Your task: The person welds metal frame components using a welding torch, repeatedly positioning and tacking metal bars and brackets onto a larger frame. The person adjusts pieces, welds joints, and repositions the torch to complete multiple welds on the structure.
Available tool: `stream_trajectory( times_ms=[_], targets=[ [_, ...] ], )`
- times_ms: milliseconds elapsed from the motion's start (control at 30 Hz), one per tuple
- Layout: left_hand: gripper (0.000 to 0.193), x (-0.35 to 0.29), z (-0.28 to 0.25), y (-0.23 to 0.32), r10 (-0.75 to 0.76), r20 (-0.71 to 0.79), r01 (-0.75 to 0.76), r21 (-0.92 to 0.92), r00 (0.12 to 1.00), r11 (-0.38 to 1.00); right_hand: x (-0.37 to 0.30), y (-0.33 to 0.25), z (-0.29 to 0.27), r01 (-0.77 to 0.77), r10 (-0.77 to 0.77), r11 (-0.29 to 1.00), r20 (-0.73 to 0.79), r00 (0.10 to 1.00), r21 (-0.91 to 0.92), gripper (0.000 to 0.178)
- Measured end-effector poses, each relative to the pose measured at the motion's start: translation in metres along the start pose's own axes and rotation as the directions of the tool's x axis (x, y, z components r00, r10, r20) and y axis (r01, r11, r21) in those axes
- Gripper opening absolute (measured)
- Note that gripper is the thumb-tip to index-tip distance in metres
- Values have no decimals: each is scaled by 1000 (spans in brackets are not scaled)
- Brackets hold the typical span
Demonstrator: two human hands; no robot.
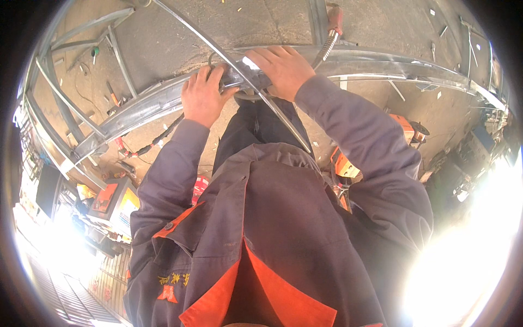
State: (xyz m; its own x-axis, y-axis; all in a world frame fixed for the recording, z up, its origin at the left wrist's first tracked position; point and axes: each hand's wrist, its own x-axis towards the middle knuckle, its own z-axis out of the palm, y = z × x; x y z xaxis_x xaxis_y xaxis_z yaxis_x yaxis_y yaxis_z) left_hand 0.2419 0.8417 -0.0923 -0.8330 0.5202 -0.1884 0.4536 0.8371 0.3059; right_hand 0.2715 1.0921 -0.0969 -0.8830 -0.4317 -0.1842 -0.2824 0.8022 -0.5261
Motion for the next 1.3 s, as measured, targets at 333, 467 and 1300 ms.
stream_trajectory(
  times_ms=[333, 467, 1300],
  targets=[
    [44, 2, 0, -3, 27, 0, -27, -84, 1000, 996, -10, -10, -1, -49, 36, 994, -139, 990, -94, 73],
    [44, 3, 1, -4, 39, 6, -38, -86, 999, 996, -28, -19, 9, -97, 66, 981, -179, 982, -168, 52],
    [41, 5, -2, -5, 79, 3, -78, -87, 997, 993, 3, -3, -1, 1, 4, 996, -48, 999, 87, 74]
  ],
)
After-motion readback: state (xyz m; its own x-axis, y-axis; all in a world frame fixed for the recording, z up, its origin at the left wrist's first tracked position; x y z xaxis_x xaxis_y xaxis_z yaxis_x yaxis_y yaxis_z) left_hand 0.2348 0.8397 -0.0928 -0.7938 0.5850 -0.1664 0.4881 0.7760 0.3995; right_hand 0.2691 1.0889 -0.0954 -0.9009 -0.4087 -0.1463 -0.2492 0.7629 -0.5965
